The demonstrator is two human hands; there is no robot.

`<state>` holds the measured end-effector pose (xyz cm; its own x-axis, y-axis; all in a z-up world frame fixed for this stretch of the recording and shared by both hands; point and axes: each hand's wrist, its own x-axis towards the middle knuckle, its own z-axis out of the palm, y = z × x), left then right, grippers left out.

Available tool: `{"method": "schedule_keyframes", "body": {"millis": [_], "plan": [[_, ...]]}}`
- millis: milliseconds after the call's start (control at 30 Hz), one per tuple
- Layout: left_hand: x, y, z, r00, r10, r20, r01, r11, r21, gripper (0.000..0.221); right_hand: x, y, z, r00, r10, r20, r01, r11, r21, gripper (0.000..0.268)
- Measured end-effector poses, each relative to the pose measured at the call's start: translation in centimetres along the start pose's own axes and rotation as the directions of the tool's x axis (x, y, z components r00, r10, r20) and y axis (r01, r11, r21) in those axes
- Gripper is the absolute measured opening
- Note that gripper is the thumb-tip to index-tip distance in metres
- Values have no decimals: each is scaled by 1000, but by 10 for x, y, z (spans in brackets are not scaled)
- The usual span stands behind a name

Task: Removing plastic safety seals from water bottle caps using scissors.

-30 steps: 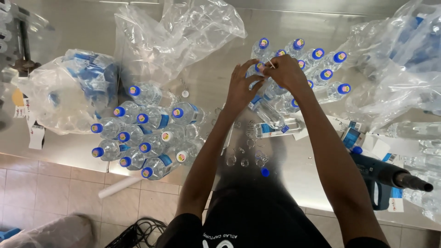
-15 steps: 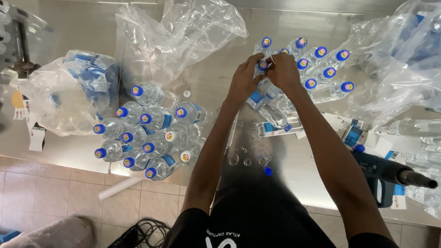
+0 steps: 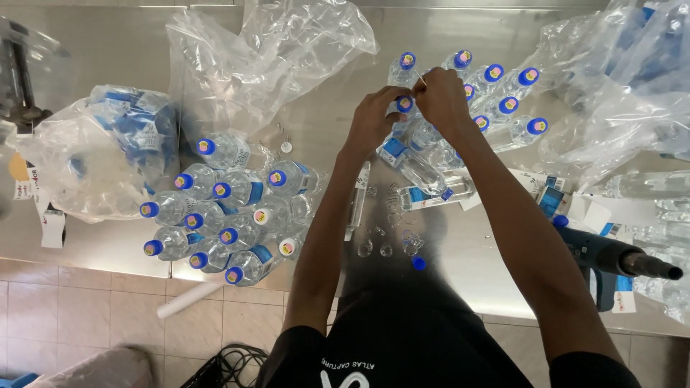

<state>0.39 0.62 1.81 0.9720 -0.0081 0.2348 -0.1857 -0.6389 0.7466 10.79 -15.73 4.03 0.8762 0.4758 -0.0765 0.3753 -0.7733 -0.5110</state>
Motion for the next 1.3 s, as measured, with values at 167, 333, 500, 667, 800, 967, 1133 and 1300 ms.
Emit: {"method": "schedule_keyframes", "body": {"millis": [167, 333, 500, 667, 800, 967, 1133, 1300], "plan": [[-3, 11, -16, 994, -45, 99, 47, 999, -24, 64, 1, -3, 2, 1000, 7, -29, -8, 999, -53, 14], [5, 12, -23, 986, -83, 145, 86, 996, -11, 47, 1, -7, -3, 999, 43, -25, -44, 999, -30, 10], [15, 11, -26, 976, -187, 111, 194, 979, -63, 44, -4, -12, -24, 998, 52, 28, -56, 985, 163, 39], [11, -5, -10, 978, -186, 91, 189, 982, -22, 36, -27, -37, -49, 998, 11, 63, -16, 996, 89, 47], [8, -6, -5, 990, -136, 46, 135, 990, 28, 28, -31, -50, -47, 978, -92, 189, 86, 996, 37, 49], [4, -32, 12, 996, -57, 64, 46, 986, 159, 28, -32, -44, -46, 978, -90, 187, 81, 995, 57, 42], [5, -21, -6, 978, 183, 104, -200, 960, 195, 6, -38, -54, -60, 965, -144, 221, 134, 989, 59, 77], [3, -39, 28, 975, 218, 43, -214, 874, 436, 27, -44, -45, -52, 939, -271, 211, 285, 958, -40, 61]]}}
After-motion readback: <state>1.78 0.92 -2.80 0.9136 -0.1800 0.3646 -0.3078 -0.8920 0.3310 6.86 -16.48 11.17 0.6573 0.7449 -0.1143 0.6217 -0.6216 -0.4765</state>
